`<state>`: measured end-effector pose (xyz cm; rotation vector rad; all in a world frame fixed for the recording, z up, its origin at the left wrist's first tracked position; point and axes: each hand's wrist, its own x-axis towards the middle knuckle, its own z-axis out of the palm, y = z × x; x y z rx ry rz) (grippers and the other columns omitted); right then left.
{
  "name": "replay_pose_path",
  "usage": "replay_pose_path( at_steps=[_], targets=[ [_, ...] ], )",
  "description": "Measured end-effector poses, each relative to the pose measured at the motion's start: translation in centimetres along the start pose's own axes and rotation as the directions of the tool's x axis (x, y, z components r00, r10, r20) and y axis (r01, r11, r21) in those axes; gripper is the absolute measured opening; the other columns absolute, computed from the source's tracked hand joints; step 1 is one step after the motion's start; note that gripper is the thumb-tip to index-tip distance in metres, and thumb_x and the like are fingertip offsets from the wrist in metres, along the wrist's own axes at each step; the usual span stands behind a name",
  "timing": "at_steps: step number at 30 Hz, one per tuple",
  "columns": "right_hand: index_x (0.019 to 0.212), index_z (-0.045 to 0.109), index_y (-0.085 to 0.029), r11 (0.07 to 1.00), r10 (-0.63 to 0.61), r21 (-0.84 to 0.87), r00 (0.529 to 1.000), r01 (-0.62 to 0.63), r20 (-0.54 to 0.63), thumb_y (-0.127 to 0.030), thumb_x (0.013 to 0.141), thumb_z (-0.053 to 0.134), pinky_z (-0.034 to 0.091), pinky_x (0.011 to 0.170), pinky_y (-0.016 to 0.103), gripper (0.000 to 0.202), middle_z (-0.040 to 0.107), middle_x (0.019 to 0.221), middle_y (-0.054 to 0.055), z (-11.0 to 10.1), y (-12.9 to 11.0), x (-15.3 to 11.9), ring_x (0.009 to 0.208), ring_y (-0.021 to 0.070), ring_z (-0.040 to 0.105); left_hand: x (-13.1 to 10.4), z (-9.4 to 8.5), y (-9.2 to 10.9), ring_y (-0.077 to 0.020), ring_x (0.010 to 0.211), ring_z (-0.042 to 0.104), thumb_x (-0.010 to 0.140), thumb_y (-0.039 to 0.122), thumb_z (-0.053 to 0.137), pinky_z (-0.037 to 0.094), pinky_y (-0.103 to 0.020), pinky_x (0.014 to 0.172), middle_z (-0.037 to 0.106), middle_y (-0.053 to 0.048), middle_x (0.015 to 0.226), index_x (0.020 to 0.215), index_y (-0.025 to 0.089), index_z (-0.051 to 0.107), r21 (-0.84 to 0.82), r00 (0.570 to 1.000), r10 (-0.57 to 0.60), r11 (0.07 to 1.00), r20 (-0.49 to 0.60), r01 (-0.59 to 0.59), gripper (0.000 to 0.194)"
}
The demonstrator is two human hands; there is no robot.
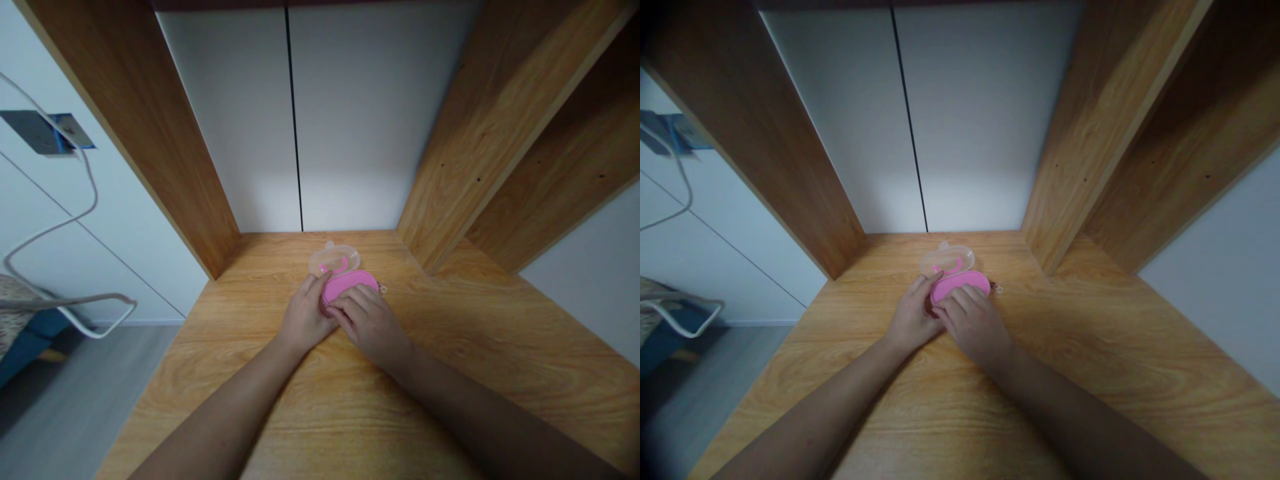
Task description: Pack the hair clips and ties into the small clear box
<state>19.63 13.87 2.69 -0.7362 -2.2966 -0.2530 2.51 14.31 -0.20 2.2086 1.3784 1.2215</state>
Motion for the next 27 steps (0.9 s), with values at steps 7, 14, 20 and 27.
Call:
replay_pose_path(
  at_steps=[7,14,20,27],
  targets=[
    [0.093,0.068,-0.018,0.998,-0.009,0.055,1.000,0.007,0.026,-0.020,0.102,0.050,0.049,0.077,0.038,0.020,0.070,0.085,0.007,0.0,0.1,-0.2,0.085,0.0216,0.059,-0.1,0.0,0.0,-0.0262,0.109,0.062,0.074,0.026,0.073,0.055,-0.040,0.093,0.060,-0.010,0.118,0.144,0.019,0.045,0.014,1.000,-0.009,1.000,0.006,0.009,0.076],
    [0.088,0.066,-0.018,0.976,0.117,0.182,0.993,-0.121,0.035,-0.023,0.098,0.058,0.050,0.077,0.037,0.014,0.068,0.084,0.005,0.5,0.2,-0.3,0.084,0.0215,0.059,0.0,0.0,0.1,-0.0256,0.110,0.062,0.075,0.026,0.073,0.054,-0.039,0.094,0.060,-0.010,0.119,0.145,0.018,0.046,0.028,1.000,-0.006,1.000,0.017,0.006,0.075],
    [0.093,0.068,-0.020,0.932,0.164,0.319,0.985,-0.174,0.057,-0.020,0.097,0.058,0.052,0.081,0.037,0.011,0.069,0.090,0.005,0.6,0.7,-0.3,0.089,0.0206,0.061,0.1,-0.1,-0.1,-0.0254,0.112,0.061,0.078,0.033,0.074,0.053,-0.039,0.096,0.059,-0.012,0.122,0.146,0.017,0.046,0.011,1.000,0.007,1.000,0.021,-0.007,0.075],
    [0.123,0.065,-0.024,0.954,0.130,0.278,0.990,-0.111,-0.052,-0.026,0.094,0.063,0.052,0.098,0.047,0.029,0.068,0.116,0.010,-0.6,3.5,-0.7,0.112,0.0249,0.062,0.7,-1.5,-1.1,-0.0265,0.108,0.064,0.076,0.046,0.080,0.053,-0.042,0.096,0.065,-0.011,0.117,0.134,0.021,0.057,-0.022,1.000,0.000,1.000,0.016,0.001,0.068]
  ],
)
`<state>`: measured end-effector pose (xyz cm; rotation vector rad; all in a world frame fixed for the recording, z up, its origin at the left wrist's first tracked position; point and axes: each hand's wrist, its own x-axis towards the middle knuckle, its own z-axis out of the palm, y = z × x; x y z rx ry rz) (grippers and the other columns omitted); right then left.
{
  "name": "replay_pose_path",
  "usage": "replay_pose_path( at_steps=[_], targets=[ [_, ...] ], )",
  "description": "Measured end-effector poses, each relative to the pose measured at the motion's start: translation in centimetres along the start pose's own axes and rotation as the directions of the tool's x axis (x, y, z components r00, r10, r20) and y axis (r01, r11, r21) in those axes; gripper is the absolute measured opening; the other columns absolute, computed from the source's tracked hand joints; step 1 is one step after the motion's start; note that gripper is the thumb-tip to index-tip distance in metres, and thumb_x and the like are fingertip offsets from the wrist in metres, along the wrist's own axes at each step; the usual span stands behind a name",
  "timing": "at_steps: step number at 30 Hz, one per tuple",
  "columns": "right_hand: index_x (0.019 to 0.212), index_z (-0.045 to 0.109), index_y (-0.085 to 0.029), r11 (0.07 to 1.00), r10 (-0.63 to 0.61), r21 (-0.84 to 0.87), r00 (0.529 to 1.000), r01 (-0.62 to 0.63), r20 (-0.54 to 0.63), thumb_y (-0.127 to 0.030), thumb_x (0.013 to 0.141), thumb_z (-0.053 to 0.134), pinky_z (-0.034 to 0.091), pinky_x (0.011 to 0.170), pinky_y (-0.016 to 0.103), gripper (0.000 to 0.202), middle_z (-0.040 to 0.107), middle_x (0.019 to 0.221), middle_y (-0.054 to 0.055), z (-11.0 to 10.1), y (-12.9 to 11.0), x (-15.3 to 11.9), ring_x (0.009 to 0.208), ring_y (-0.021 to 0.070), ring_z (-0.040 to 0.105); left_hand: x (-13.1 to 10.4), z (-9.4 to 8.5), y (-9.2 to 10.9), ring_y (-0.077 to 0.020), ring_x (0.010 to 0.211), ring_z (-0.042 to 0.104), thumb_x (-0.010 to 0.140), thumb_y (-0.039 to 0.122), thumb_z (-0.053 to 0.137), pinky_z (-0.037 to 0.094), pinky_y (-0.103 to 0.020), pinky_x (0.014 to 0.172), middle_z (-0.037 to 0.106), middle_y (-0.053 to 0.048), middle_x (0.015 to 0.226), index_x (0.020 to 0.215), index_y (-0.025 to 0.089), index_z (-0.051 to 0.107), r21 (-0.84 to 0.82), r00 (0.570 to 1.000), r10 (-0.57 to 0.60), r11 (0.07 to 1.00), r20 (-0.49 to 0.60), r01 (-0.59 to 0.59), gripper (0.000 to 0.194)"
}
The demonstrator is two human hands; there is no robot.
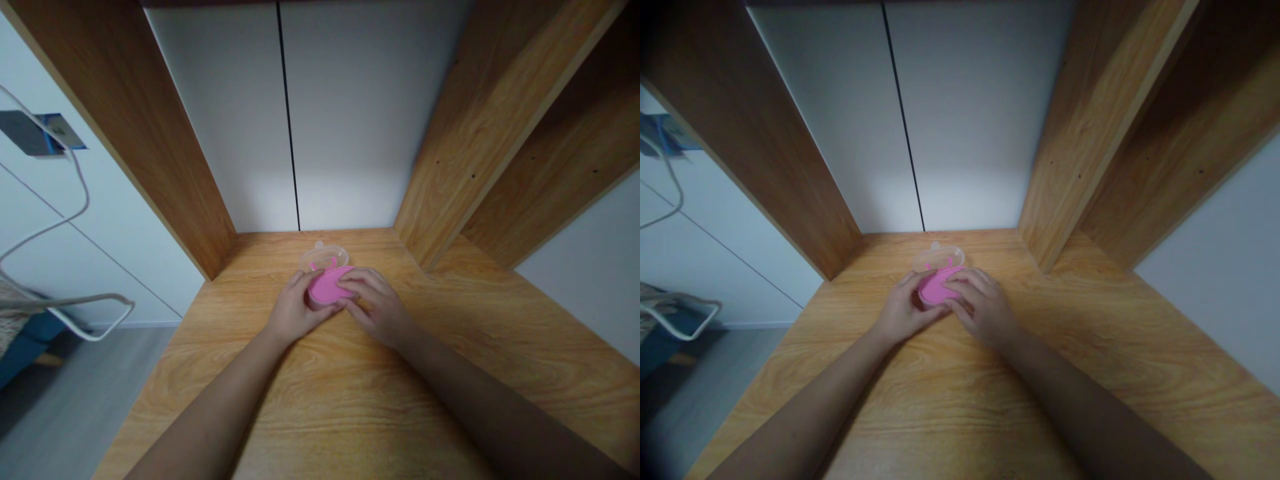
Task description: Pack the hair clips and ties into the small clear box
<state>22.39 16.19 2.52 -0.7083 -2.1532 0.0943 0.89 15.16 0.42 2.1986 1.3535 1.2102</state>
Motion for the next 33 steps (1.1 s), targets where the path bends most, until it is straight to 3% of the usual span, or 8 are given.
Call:
replay_pose_path(
  at_steps=[5,8,14,22,24,27,30,33],
  targets=[
    [0.153,0.040,-0.023,0.998,0.047,-0.056,0.977,-0.036,0.210,-0.040,0.093,0.065,0.042,0.114,0.054,0.067,0.050,0.151,0.016,-0.8,2.6,-0.4,0.141,0.0299,0.046,0.1,-0.6,-1.0,-0.0277,0.112,0.063,0.078,0.046,0.079,0.052,-0.044,0.099,0.064,-0.012,0.121,0.139,0.021,0.055,-0.006,0.998,0.032,0.999,0.060,-0.031,0.070],
    [0.156,0.036,-0.022,0.998,0.057,-0.056,0.954,-0.042,0.295,-0.037,0.098,0.057,0.039,0.118,0.053,0.064,0.044,0.156,0.016,-0.5,3.2,-0.7,0.145,0.0286,0.042,-0.1,-0.6,-1.0,-0.0290,0.116,0.062,0.083,0.044,0.074,0.051,-0.046,0.102,0.063,-0.014,0.125,0.146,0.020,0.048,0.021,0.996,0.042,0.999,0.077,-0.044,0.072],
    [0.156,0.035,-0.019,0.988,0.044,-0.153,0.948,0.005,0.317,-0.032,0.101,0.050,0.032,0.121,0.055,0.058,0.036,0.159,0.016,0.3,3.0,-1.0,0.150,0.0280,0.029,-0.4,-0.5,-0.1,-0.0330,0.128,0.056,0.087,0.047,0.068,0.045,-0.051,0.108,0.055,-0.019,0.140,0.156,0.016,0.030,0.080,0.994,0.006,0.997,0.111,-0.014,0.085],
    [0.156,0.035,-0.025,0.988,0.059,-0.152,0.937,-0.007,0.343,-0.032,0.102,0.048,0.031,0.120,0.058,0.055,0.036,0.160,0.012,0.0,2.8,-0.9,0.151,0.0270,0.029,-0.5,0.4,-0.6,-0.0273,0.129,0.056,0.102,0.042,0.043,0.043,-0.046,0.112,0.058,-0.017,0.139,0.154,0.016,0.036,-0.006,0.996,-0.070,0.998,0.054,0.070,0.058],
    [0.157,0.033,-0.025,0.993,0.087,-0.104,0.953,-0.059,0.290,-0.030,0.103,0.043,0.032,0.120,0.055,0.054,0.038,0.160,0.011,-0.2,3.2,-0.8,0.150,0.0250,0.033,-0.4,0.3,-0.7,-0.0274,0.131,0.055,0.102,0.043,0.043,0.042,-0.046,0.113,0.058,-0.016,0.140,0.153,0.016,0.038,-0.015,0.996,-0.074,0.997,0.054,0.075,0.058],
    [0.150,0.044,-0.021,0.961,0.248,-0.135,0.967,-0.239,0.053,-0.024,0.102,0.039,0.039,0.116,0.052,0.049,0.054,0.149,0.012,-0.6,4.1,-0.8,0.139,0.0252,0.049,-0.3,0.1,-0.8,-0.0276,0.130,0.055,0.103,0.042,0.042,0.042,-0.046,0.113,0.059,-0.016,0.140,0.153,0.017,0.038,-0.016,0.995,-0.075,0.997,0.070,0.076,0.056],
    [0.133,0.061,-0.016,0.871,0.404,-0.258,0.908,-0.419,-0.112,-0.020,0.096,0.044,0.047,0.103,0.052,0.041,0.068,0.123,0.014,-1.0,5.3,-0.9,0.117,0.0292,0.061,-0.4,0.0,-0.7,-0.0277,0.127,0.057,0.103,0.040,0.040,0.043,-0.047,0.111,0.060,-0.016,0.137,0.155,0.018,0.033,-0.002,0.994,-0.071,0.997,0.084,0.072,0.057],
    [0.114,0.073,-0.018,0.766,0.501,-0.413,0.860,-0.493,-0.098,-0.020,0.091,0.051,0.049,0.094,0.049,0.032,0.071,0.103,0.012,-1.3,6.3,-1.3,0.102,0.0301,0.063,-0.5,0.0,-0.4,-0.0281,0.125,0.057,0.104,0.040,0.038,0.044,-0.048,0.109,0.061,-0.016,0.135,0.157,0.017,0.029,0.027,0.994,-0.072,0.997,0.086,0.070,0.058]
  ],
)
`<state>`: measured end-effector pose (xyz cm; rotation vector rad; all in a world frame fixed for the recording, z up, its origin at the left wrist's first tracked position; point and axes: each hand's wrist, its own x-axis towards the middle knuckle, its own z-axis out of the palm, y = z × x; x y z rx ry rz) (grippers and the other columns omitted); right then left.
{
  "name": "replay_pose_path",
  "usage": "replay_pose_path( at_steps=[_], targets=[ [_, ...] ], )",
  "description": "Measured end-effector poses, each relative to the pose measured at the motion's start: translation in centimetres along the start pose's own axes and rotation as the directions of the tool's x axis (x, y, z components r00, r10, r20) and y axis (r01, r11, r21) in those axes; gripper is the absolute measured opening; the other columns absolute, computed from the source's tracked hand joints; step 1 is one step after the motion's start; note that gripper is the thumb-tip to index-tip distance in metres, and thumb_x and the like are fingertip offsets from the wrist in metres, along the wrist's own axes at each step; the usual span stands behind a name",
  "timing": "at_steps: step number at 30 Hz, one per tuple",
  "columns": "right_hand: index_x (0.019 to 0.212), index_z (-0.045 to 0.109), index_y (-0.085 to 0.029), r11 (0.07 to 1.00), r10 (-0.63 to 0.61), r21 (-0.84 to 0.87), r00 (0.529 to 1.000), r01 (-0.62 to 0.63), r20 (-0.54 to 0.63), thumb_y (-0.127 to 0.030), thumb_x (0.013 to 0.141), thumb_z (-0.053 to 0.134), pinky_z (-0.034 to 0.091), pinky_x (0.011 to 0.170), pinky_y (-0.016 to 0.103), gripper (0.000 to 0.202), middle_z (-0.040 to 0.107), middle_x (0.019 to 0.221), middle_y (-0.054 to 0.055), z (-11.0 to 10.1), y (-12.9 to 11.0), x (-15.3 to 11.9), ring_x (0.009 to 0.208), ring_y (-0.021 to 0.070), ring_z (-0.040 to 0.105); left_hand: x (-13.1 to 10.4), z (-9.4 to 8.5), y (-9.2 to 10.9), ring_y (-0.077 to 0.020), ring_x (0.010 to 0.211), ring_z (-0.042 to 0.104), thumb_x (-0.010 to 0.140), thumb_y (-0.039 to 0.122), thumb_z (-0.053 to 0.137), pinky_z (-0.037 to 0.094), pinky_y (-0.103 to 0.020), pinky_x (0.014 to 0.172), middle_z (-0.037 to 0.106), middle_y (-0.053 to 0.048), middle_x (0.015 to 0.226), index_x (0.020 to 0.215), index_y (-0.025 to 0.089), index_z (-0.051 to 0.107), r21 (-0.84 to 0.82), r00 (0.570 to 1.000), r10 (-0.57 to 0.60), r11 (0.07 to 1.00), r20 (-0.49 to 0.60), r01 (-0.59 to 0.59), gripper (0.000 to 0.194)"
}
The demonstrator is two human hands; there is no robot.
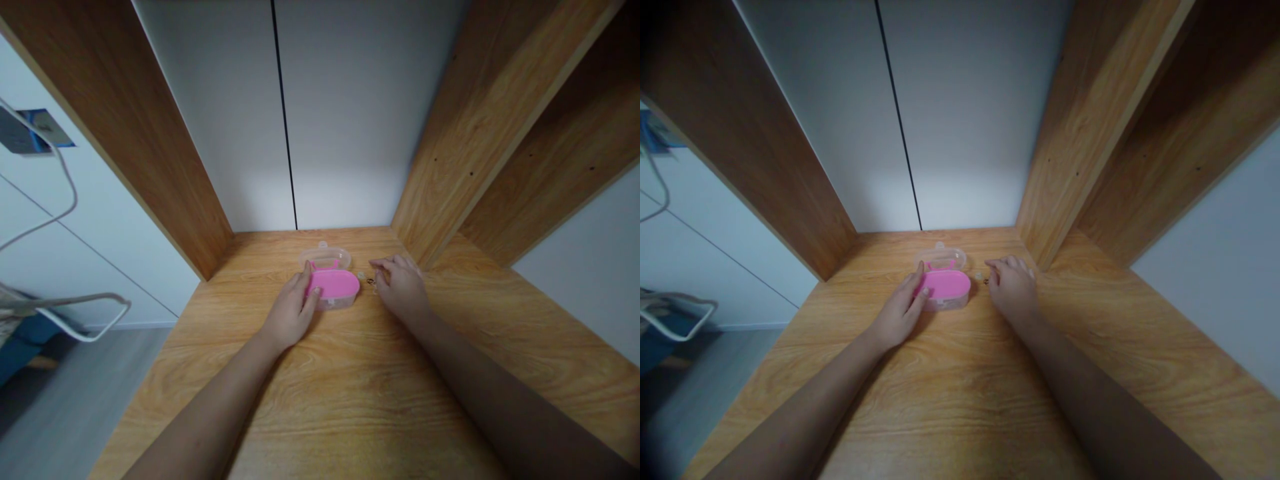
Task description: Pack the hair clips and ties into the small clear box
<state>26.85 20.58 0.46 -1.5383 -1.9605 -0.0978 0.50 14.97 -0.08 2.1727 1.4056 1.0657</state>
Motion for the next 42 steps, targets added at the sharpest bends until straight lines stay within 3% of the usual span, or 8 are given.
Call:
replay_pose_path(
  at_steps=[5,11,20,27,34,39,42],
  targets=[
    [0.095,0.078,-0.022,0.992,0.058,-0.117,0.992,-0.045,0.114,-0.033,0.091,0.059,0.046,0.088,0.045,0.022,0.071,0.097,0.011,0.6,0.7,-0.1,0.098,0.0290,0.062,0.0,-0.2,-0.1,-0.0278,0.121,0.058,0.103,0.042,0.041,0.045,-0.047,0.107,0.061,-0.016,0.131,0.155,0.016,0.033,0.026,1.000,-0.004,1.000,-0.007,0.004,0.059],
    [0.113,0.075,-0.029,0.997,-0.018,-0.072,0.982,0.032,0.188,-0.041,0.095,0.057,0.041,0.087,0.043,0.029,0.069,0.114,0.009,1.2,0.4,-0.1,0.110,0.0289,0.057,0.3,-0.1,-0.6,-0.0279,0.111,0.063,0.100,0.045,0.047,0.050,-0.044,0.099,0.064,-0.016,0.121,0.151,0.015,0.041,0.022,0.997,-0.039,0.999,-0.061,0.041,0.060],
    [0.093,0.079,-0.028,0.996,-0.048,-0.061,0.978,0.061,0.204,-0.033,0.091,0.066,0.039,0.089,0.041,0.014,0.070,0.113,0.005,1.0,0.2,0.1,0.110,0.0265,0.057,0.4,-0.2,-0.4,-0.0270,0.110,0.062,0.100,0.044,0.050,0.049,-0.042,0.099,0.064,-0.016,0.122,0.148,0.013,0.045,-0.024,0.997,-0.043,0.999,-0.065,0.042,0.058],
    [0.091,0.076,-0.024,0.992,-0.103,-0.056,0.973,0.116,0.208,-0.028,0.095,0.060,0.041,0.088,0.041,0.017,0.072,0.109,0.006,0.9,0.4,0.2,0.108,0.0270,0.058,0.4,-0.3,-0.3,-0.0268,0.108,0.062,0.099,0.043,0.050,0.049,-0.043,0.098,0.065,-0.016,0.120,0.147,0.012,0.046,-0.022,0.997,-0.044,0.999,-0.061,0.043,0.057],
    [0.093,0.072,-0.021,0.992,-0.123,0.015,0.987,0.122,0.104,-0.026,0.096,0.058,0.045,0.088,0.043,0.016,0.072,0.104,0.008,0.9,0.1,0.3,0.104,0.0278,0.060,0.4,-0.2,-0.4,-0.0270,0.109,0.063,0.100,0.045,0.050,0.050,-0.043,0.098,0.065,-0.016,0.122,0.148,0.013,0.046,-0.027,0.997,-0.033,0.999,-0.067,0.032,0.058],
    [0.095,0.072,-0.022,0.941,-0.270,0.187,0.959,0.281,-0.083,-0.028,0.095,0.061,0.047,0.091,0.043,0.013,0.069,0.104,0.008,0.0,-1.4,0.0,0.103,0.0256,0.061,0.4,-0.2,-0.4,-0.0272,0.112,0.062,0.099,0.044,0.050,0.049,-0.043,0.100,0.064,-0.016,0.124,0.148,0.013,0.045,-0.026,0.998,-0.019,1.000,-0.066,0.017,0.058],
    [0.094,0.073,-0.024,0.899,-0.358,0.233,0.929,0.371,-0.097,-0.027,0.094,0.063,0.047,0.091,0.044,0.010,0.069,0.105,0.007,-0.4,-2.3,-0.4,0.103,0.0250,0.061,0.4,-0.2,-0.3,-0.0277,0.115,0.061,0.100,0.044,0.050,0.049,-0.043,0.102,0.063,-0.017,0.126,0.149,0.012,0.044,-0.017,0.998,-0.020,1.000,-0.057,0.019,0.059]
  ],
)
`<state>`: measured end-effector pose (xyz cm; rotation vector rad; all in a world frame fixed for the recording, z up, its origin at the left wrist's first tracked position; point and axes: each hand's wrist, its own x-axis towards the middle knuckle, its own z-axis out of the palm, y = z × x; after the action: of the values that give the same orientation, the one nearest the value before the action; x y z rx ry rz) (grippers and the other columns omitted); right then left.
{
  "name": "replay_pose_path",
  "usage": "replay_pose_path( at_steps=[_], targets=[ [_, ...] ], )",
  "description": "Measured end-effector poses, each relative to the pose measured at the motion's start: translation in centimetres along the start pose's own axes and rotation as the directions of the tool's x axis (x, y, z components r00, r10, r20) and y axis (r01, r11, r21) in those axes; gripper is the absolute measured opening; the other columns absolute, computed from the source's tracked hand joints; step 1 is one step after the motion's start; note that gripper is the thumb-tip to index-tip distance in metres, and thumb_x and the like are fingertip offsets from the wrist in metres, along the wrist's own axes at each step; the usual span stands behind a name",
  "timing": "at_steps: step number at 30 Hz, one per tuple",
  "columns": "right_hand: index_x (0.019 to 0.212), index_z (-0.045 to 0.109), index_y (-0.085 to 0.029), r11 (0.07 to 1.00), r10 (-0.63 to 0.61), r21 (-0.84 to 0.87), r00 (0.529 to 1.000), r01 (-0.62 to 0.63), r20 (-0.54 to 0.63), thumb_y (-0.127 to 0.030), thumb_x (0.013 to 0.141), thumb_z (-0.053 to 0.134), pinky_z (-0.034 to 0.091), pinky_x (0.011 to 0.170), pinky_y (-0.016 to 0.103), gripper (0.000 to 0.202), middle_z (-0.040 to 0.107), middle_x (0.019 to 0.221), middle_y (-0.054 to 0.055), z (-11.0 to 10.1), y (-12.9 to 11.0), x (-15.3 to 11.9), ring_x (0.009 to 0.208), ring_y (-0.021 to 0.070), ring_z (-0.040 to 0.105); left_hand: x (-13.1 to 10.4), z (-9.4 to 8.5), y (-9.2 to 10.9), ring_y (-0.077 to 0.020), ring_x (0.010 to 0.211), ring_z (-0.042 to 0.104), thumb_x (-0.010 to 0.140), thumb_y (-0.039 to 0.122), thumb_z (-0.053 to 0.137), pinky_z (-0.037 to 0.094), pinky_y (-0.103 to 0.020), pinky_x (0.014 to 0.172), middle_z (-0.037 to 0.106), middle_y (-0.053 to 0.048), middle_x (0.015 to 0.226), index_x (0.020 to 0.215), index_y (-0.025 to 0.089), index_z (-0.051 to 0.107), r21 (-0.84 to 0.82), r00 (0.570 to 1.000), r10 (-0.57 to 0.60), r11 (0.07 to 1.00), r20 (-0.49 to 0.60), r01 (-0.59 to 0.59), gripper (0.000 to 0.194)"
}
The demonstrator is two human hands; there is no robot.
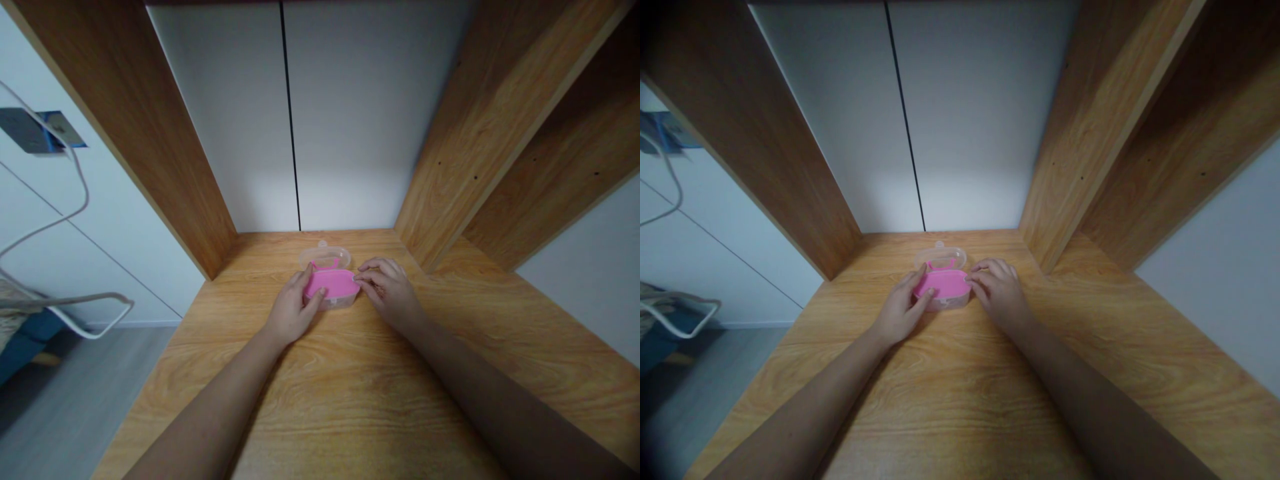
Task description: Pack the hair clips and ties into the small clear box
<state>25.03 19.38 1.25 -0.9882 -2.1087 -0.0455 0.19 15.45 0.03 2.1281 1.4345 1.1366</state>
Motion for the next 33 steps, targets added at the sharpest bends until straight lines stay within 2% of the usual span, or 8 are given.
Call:
replay_pose_path(
  at_steps=[10,13,21,24,28,33],
  targets=[
    [0.102,0.073,-0.028,0.993,-0.084,0.085,0.992,0.076,0.093,-0.023,0.095,0.061,0.047,0.095,0.046,0.015,0.075,0.104,0.003,-0.1,-0.4,0.1,0.105,0.0244,0.063,0.0,-0.1,0.0,-0.0281,0.113,0.062,0.100,0.045,0.049,0.049,-0.044,0.101,0.063,-0.017,0.124,0.150,0.012,0.042,0.026,1.000,0.018,0.999,0.013,-0.018,0.061],
    [0.100,0.073,-0.027,0.992,-0.107,0.082,0.990,0.100,0.090,-0.023,0.093,0.063,0.047,0.096,0.047,0.013,0.077,0.101,0.002,-0.4,-0.7,0.1,0.107,0.0252,0.062,0.0,-0.1,0.0,-0.0282,0.115,0.061,0.100,0.044,0.049,0.049,-0.044,0.102,0.063,-0.017,0.124,0.150,0.012,0.041,0.024,1.000,0.024,0.999,0.019,-0.025,0.060],
    [0.097,0.073,-0.027,0.994,-0.048,0.100,0.994,0.039,0.094,-0.024,0.092,0.060,0.047,0.098,0.046,0.014,0.077,0.099,0.003,-0.8,-1.2,0.1,0.107,0.0252,0.064,0.0,-0.1,0.0,-0.0282,0.115,0.062,0.100,0.045,0.049,0.049,-0.043,0.101,0.064,-0.016,0.123,0.150,0.014,0.043,0.023,1.000,0.015,1.000,0.007,-0.015,0.059],
    [0.105,0.071,-0.028,0.992,-0.057,0.121,0.992,0.043,0.110,-0.023,0.089,0.059,0.045,0.101,0.048,0.020,0.074,0.112,0.006,-1.0,-1.3,0.0,0.113,0.0264,0.062,0.0,-0.1,0.0,-0.0281,0.114,0.062,0.100,0.045,0.048,0.050,-0.044,0.101,0.064,-0.016,0.123,0.150,0.014,0.043,0.021,1.000,0.017,1.000,0.004,-0.017,0.059],
    [0.125,0.065,-0.027,0.993,-0.107,0.070,0.976,0.095,0.190,-0.024,0.086,0.061,0.039,0.108,0.053,0.039,0.057,0.141,0.010,-1.2,-1.6,-0.1,0.131,0.0305,0.050,0.0,-0.1,-0.1,-0.0278,0.113,0.063,0.100,0.046,0.048,0.050,-0.044,0.100,0.064,-0.016,0.123,0.150,0.014,0.043,0.022,1.000,0.018,1.000,0.007,-0.018,0.059],
    [0.122,0.066,-0.027,0.992,-0.120,0.002,0.965,0.123,0.235,-0.023,0.082,0.063,0.036,0.110,0.054,0.040,0.051,0.146,0.012,-1.0,-1.7,-0.3,0.137,0.0323,0.044,0.0,0.0,-0.1,-0.0284,0.115,0.061,0.100,0.045,0.047,0.049,-0.045,0.102,0.063,-0.017,0.125,0.149,0.013,0.043,0.025,1.000,0.008,1.000,0.016,-0.008,0.059]
  ],
)
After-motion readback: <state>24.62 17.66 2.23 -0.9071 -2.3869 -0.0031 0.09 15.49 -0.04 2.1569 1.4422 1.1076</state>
